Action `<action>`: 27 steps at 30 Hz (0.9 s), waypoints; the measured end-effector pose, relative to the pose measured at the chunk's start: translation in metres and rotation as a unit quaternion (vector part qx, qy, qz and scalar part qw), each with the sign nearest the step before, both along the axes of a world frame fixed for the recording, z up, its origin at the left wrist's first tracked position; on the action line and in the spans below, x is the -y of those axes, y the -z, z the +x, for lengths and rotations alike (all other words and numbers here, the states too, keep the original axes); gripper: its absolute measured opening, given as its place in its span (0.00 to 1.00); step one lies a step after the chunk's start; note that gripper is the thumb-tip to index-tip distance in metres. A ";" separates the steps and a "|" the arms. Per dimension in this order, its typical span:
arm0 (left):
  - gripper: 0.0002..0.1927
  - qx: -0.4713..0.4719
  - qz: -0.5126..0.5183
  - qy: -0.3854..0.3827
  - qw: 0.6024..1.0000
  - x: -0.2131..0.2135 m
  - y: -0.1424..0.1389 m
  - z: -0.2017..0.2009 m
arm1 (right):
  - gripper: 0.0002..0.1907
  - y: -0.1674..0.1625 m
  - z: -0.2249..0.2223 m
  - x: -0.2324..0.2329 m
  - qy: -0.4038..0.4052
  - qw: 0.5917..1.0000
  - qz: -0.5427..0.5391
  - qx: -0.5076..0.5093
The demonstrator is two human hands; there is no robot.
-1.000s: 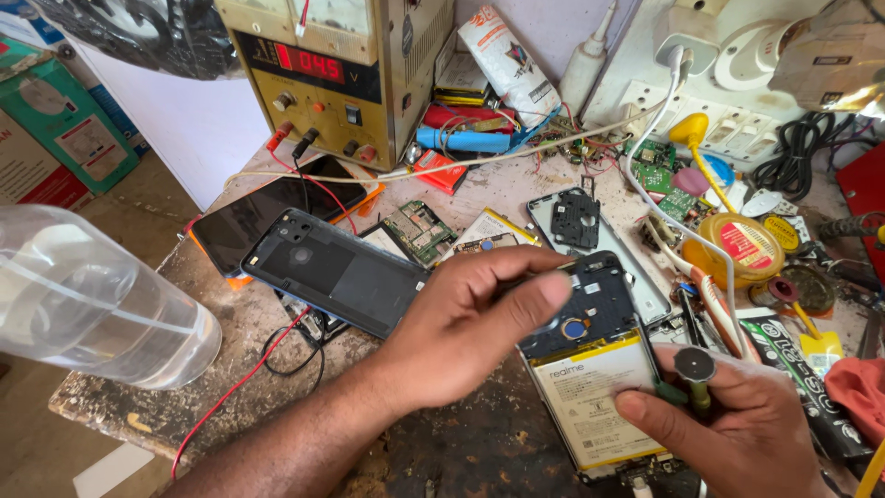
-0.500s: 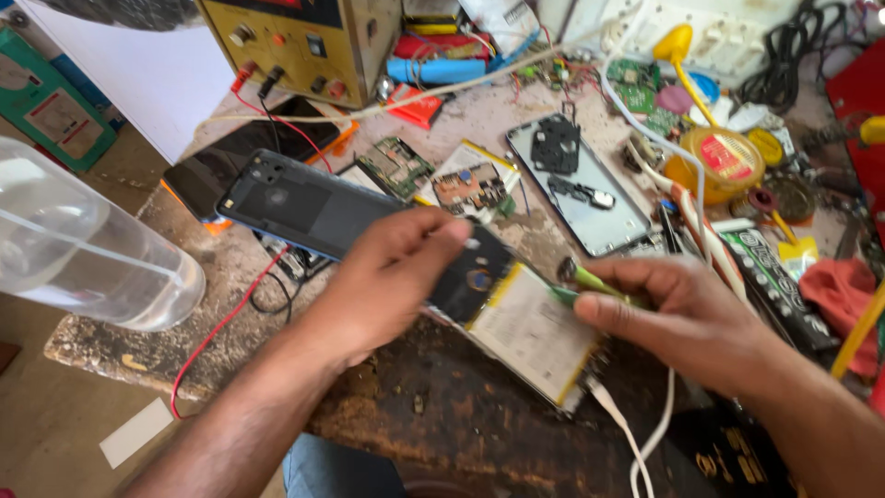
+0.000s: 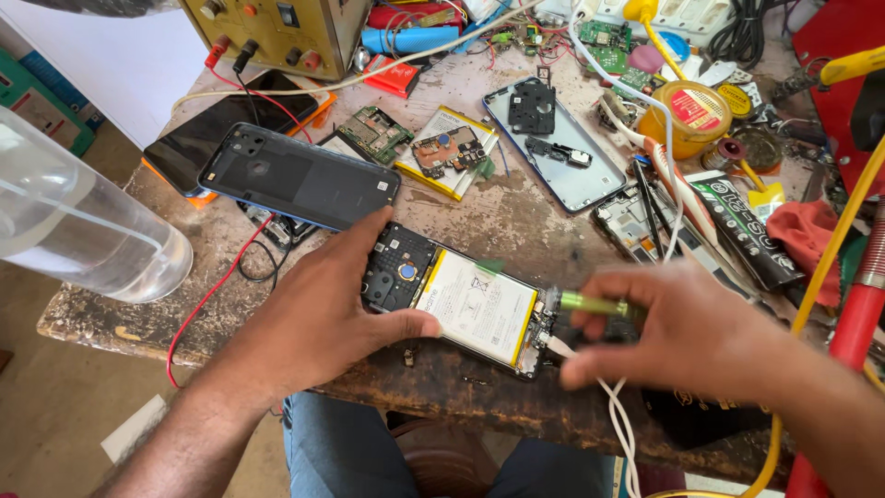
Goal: The person uses a green-handled screwdriver to remove screws from a disassembled smartphone, then reassembles the device and powers it on to confirm the screen displays a password prompt.
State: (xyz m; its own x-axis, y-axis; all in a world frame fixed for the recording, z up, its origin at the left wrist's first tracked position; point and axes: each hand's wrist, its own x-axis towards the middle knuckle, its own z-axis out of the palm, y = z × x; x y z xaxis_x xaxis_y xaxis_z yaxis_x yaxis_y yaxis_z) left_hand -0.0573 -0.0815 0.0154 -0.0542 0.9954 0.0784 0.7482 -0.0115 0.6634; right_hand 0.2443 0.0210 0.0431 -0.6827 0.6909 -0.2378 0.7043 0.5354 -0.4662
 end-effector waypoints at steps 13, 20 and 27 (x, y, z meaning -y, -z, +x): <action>0.58 -0.212 -0.098 0.001 0.972 -0.002 -0.025 0.015 | 0.17 0.018 0.011 0.035 0.048 0.992 0.108 -0.035; 0.38 -0.184 0.124 0.077 0.972 0.008 -0.009 0.036 | 0.19 0.021 0.022 0.048 -0.093 0.953 0.284 -0.054; 0.34 -0.094 0.238 0.240 0.936 -0.017 0.029 0.065 | 0.20 0.025 0.030 0.043 -0.057 0.980 0.189 -0.013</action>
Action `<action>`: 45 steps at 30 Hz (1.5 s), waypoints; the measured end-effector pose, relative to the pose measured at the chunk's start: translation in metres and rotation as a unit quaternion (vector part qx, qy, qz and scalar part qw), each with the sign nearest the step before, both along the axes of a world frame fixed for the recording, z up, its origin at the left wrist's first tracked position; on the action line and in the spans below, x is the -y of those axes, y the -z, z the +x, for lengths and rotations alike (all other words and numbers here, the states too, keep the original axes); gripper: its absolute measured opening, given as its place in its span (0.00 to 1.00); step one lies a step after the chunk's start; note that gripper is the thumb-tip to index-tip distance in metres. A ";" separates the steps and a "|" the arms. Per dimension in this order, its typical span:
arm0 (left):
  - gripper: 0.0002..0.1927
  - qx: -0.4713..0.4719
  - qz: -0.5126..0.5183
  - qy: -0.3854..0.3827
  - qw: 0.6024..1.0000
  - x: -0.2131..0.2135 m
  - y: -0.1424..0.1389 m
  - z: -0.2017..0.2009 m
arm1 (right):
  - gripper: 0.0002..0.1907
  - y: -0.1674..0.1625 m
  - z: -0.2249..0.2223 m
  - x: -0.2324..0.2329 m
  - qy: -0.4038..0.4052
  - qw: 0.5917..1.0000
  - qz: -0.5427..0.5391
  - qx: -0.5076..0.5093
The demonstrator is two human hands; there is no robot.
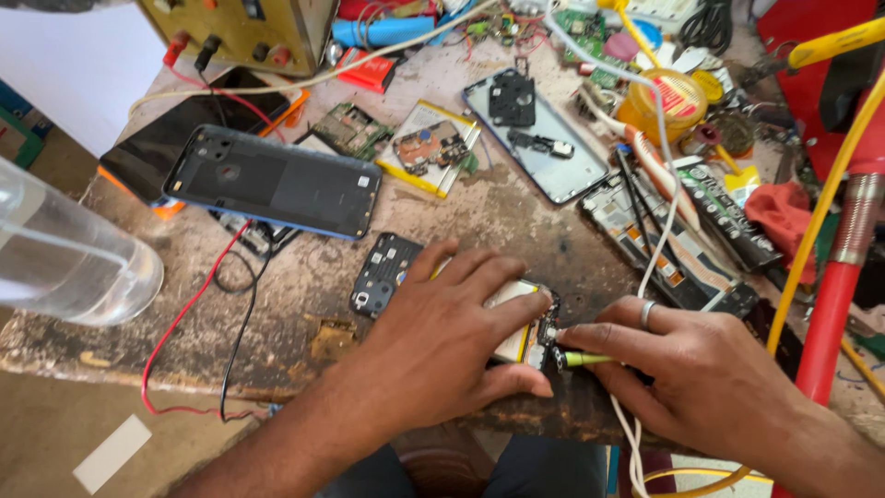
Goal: The person uses a green-handled screwdriver to remove screws from a disassembled smartphone, then reassembles the device and powers it on to confirm the screen displays a password prompt.
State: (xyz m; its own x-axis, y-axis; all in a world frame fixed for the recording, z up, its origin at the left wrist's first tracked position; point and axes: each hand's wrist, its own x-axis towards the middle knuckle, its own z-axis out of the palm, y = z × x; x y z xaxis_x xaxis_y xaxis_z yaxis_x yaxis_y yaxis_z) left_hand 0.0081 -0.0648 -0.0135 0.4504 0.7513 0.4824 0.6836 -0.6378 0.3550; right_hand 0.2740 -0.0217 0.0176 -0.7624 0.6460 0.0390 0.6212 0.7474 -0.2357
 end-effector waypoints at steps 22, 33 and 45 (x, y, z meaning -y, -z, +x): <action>0.27 0.047 -0.008 -0.034 0.998 -0.024 -0.016 -0.013 | 0.19 -0.002 -0.071 -0.163 0.172 0.972 0.144 0.066; 0.21 0.097 -0.078 -0.131 0.984 -0.171 -0.016 -0.008 | 0.18 0.006 -0.058 -0.165 0.234 0.965 0.047 -0.110; 0.11 0.279 -0.176 -0.101 0.939 -0.186 0.003 -0.022 | 0.12 0.014 -0.050 -0.164 0.301 0.939 -0.027 -0.162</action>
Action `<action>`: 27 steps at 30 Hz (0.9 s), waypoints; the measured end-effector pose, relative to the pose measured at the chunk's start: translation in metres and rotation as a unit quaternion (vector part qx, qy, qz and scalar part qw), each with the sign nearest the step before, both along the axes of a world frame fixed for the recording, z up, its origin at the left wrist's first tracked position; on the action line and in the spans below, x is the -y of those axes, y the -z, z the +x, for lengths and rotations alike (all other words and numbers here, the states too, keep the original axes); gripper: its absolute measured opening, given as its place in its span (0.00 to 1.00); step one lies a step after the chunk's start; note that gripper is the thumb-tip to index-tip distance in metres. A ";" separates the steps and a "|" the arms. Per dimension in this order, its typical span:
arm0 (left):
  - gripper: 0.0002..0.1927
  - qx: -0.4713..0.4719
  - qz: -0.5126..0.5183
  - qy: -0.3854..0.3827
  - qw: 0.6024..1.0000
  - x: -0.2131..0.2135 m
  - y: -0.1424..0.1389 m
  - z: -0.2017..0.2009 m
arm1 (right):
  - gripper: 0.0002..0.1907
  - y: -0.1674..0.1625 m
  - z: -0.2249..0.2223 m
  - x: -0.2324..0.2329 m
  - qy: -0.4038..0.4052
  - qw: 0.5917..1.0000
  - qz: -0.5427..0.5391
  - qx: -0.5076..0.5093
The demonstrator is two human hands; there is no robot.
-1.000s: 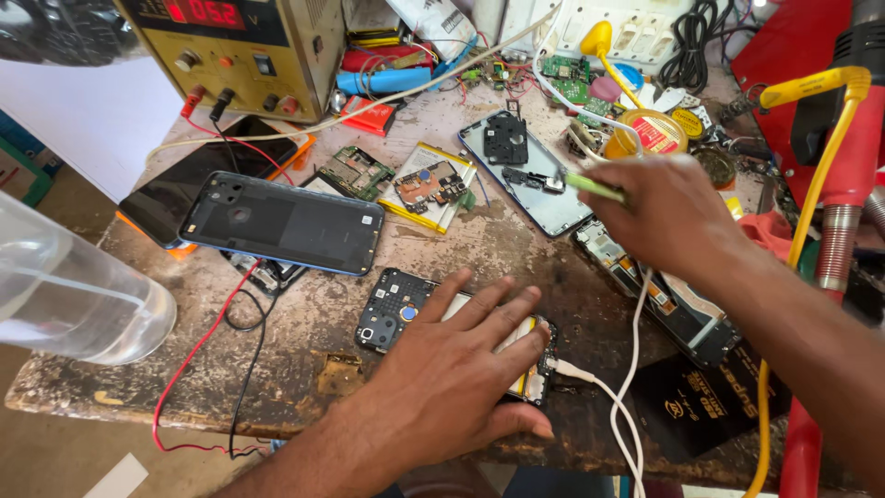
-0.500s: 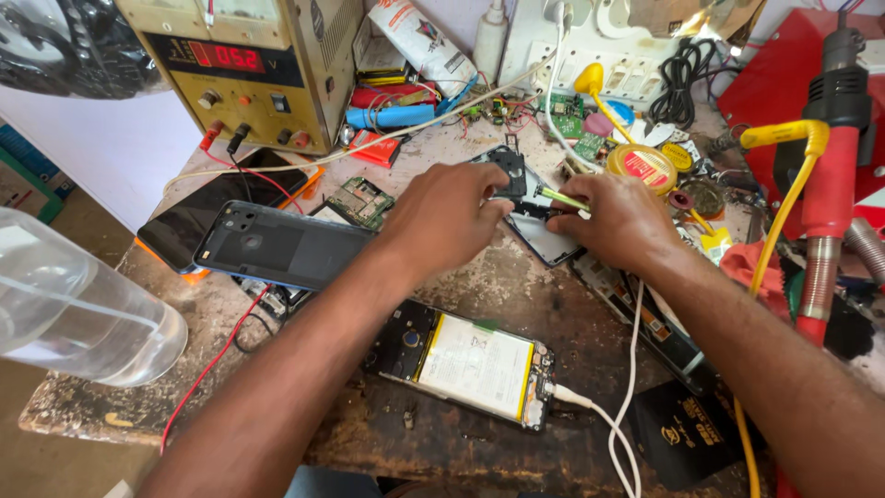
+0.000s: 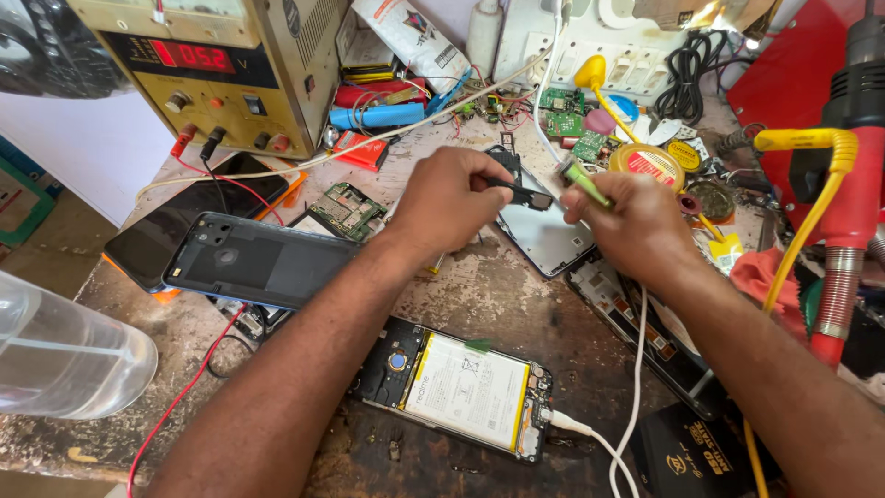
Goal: The person uses a green-handled screwdriver to remove screws from a disassembled smartphone, then reassembles the device and powers it on to confirm the screen displays a password prompt.
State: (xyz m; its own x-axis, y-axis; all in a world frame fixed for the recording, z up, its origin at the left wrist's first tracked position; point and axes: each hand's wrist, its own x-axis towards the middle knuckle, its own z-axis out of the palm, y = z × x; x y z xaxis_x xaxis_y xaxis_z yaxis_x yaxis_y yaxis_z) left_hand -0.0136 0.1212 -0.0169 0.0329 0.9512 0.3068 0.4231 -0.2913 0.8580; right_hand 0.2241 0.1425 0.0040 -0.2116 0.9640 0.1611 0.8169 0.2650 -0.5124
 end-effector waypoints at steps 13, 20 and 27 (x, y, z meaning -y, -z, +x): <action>0.12 -0.004 0.032 -0.030 0.999 0.012 -0.008 0.008 | 0.09 -0.012 -0.005 0.016 -0.241 0.932 0.272 -0.015; 0.11 0.034 -0.035 0.025 0.999 0.019 -0.018 0.008 | 0.14 -0.017 -0.006 0.022 -0.282 0.902 0.322 0.060; 0.10 0.036 -0.037 0.052 0.997 0.020 -0.023 0.005 | 0.09 -0.015 -0.012 0.027 -0.254 0.897 0.345 0.110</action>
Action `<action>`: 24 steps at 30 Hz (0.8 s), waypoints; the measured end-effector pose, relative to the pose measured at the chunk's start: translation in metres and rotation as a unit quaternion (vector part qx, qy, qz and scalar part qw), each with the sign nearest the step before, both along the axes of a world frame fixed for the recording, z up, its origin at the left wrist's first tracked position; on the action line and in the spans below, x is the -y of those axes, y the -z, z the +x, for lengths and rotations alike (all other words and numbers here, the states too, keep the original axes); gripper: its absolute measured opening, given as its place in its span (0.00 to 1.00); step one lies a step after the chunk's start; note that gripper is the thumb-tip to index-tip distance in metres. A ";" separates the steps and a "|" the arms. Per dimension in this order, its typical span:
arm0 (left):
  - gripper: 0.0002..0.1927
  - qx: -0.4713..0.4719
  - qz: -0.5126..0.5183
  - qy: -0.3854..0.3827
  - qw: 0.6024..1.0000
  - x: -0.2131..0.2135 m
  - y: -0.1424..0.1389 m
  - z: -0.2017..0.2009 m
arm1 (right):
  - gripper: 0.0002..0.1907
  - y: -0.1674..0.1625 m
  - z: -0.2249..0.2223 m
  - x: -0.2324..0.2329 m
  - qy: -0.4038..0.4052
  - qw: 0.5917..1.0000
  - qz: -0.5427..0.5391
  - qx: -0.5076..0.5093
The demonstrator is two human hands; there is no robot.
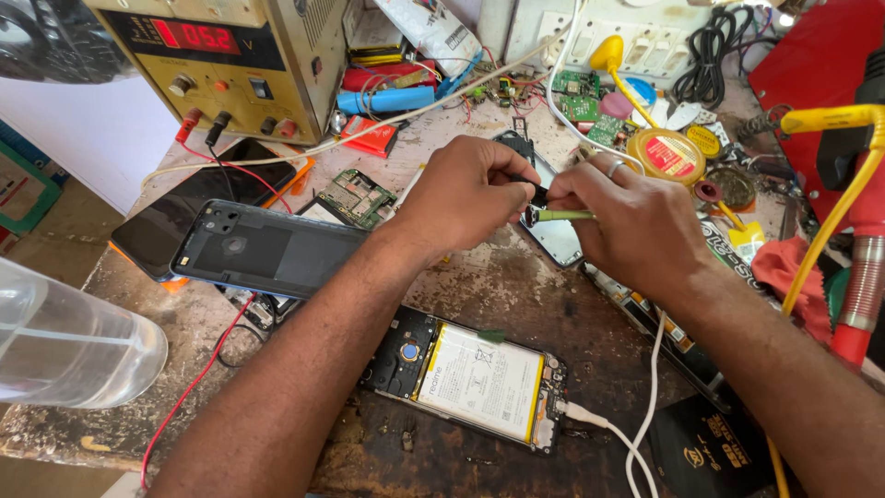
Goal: The person uses a green-handled screwdriver to remove screws from a disassembled smartphone, then reassembles the device and powers it on to confirm the screen displays a password prompt.
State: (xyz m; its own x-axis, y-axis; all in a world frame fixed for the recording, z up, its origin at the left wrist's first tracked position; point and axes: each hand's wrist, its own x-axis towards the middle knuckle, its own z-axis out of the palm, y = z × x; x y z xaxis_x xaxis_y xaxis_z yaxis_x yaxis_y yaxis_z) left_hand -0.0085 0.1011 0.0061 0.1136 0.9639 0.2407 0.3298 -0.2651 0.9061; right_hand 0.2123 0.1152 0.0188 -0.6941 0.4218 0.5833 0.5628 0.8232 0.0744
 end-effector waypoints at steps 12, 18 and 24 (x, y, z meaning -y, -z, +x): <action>0.09 0.022 0.079 -0.069 0.994 -0.007 0.007 -0.010 | 0.11 0.016 0.015 -0.023 0.104 0.981 -0.164 -0.009; 0.07 0.071 0.154 -0.005 0.986 -0.004 0.009 -0.003 | 0.18 0.004 0.019 -0.026 0.035 0.692 -0.597 -0.404; 0.15 0.139 0.217 0.066 0.964 -0.003 0.017 0.004 | 0.14 -0.001 0.016 -0.014 0.008 0.674 -0.626 -0.391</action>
State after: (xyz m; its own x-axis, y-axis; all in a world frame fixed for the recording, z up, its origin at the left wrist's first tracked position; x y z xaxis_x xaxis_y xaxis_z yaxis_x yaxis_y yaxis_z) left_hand -0.0046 0.1036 -0.0105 0.1010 0.7469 0.6573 0.0272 -0.6625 0.7486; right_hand 0.2281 0.1287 0.0200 -0.3708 0.9272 -0.0527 0.0364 -0.0422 -0.9984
